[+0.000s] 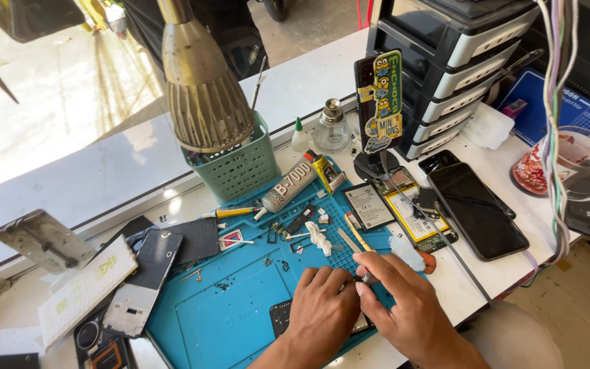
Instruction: Disassembling a mobile phone by removing screws and internal components using a screwdriver
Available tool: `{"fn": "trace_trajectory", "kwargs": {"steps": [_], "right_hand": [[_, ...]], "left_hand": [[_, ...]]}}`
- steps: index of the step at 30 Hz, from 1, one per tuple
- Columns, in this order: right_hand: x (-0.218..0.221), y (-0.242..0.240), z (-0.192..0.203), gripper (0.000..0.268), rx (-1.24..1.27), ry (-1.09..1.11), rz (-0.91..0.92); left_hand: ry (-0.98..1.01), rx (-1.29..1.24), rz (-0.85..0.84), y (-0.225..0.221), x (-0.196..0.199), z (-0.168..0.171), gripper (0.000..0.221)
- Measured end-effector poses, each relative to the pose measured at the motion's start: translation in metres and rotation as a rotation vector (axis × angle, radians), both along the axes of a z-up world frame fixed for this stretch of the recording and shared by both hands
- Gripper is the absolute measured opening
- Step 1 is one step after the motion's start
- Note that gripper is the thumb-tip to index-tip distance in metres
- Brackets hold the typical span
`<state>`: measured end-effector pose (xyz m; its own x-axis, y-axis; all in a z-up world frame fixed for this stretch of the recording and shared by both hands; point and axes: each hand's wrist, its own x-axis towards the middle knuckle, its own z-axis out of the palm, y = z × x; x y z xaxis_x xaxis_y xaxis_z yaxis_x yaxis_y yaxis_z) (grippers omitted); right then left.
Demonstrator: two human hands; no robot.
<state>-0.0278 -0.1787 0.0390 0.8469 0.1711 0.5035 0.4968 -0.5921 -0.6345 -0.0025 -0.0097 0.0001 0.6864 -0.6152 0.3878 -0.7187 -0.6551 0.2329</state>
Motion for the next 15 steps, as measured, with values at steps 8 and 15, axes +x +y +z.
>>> {"fn": "trace_trajectory", "kwargs": {"steps": [8, 15], "right_hand": [[0.002, 0.0, 0.008, 0.038, -0.083, -0.023, -0.055], [-0.004, 0.007, 0.021, 0.038, -0.128, -0.084, -0.045]], "left_hand": [[0.054, 0.011, -0.002, -0.002, -0.005, 0.018, 0.02], [-0.062, -0.103, -0.027, 0.006, -0.005, 0.01, 0.013]]}}
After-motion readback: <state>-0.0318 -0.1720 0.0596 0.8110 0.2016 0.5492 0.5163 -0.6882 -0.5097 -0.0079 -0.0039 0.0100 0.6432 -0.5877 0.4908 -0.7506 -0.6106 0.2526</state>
